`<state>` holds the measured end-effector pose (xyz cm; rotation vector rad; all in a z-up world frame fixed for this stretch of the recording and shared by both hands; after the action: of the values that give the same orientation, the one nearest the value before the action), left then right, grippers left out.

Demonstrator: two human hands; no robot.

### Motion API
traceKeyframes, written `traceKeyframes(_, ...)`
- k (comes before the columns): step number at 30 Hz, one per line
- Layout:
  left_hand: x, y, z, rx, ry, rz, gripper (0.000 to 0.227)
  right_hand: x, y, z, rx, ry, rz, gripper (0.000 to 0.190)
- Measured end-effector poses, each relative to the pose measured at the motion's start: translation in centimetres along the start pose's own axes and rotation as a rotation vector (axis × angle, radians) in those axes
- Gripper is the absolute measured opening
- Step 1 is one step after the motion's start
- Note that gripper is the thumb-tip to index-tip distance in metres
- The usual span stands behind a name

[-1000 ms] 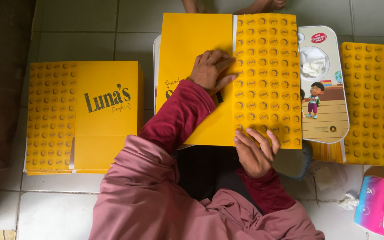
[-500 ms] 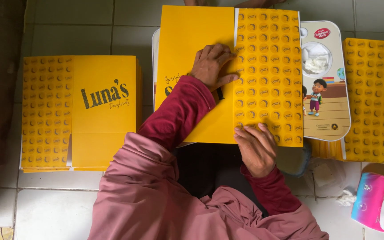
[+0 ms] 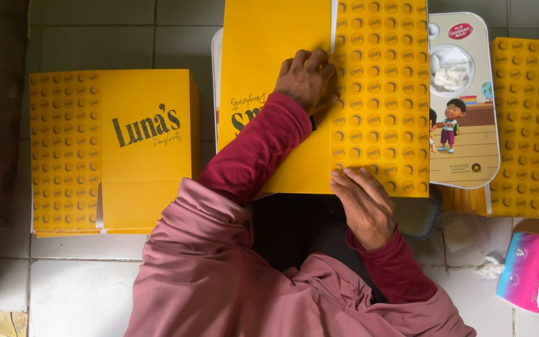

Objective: The person sits on the floor and glues yellow printed paper covers onto folding boxes. They apply glue with a small stick along the edge, fold the flap over, press it flat with their hands, and set the finished box onto a stack beside them.

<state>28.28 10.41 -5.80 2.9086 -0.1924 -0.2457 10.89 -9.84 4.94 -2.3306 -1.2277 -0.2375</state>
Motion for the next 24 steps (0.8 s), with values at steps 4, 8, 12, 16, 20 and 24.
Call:
traceKeyframes(4, 0.1, 0.3, 0.7, 0.036, 0.029, 0.023, 0.077, -0.5, 0.4, 0.2, 0.023, -0.016, -0.016, 0.024)
traceKeyframes(8, 0.2, 0.7, 1.4, 0.125, 0.048, 0.028, 0.1, -0.8, 0.4, 0.4, -0.002, -0.025, -0.023, 0.023)
traceKeyframes(12, 0.5, 0.9, 1.6, 0.125, 0.03, 0.012, 0.099, -1.0, 0.3, 0.3, 0.024, -0.037, -0.013, 0.027)
traceKeyframes(16, -0.1, 1.3, 0.5, 0.111, 0.015, 0.005, 0.094, -1.0, 0.5, 0.6, 0.038, -0.027, 0.006, 0.022)
traceKeyframes(20, 0.3, 1.0, 1.0, 0.119, 0.012, 0.007, 0.095, -1.0, 0.9, 0.6, 0.103, -0.021, 0.019, 0.02)
traceKeyframes(24, 0.6, 0.9, 1.3, 0.108, 0.027, 0.016, 0.096, -1.2, 1.1, 0.7, 0.116, -0.012, 0.026, 0.019)
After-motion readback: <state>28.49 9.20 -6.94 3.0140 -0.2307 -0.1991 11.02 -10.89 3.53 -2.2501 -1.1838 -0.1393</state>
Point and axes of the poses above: each hand's wrist, its own x-axis towards the middle knuckle, its own z-axis out of the palm, y = z × x, the point moved 4 cm from there along x, towards the middle knuckle, and after that the axes turned 11 degrees about -y, right-handed, at the moved point
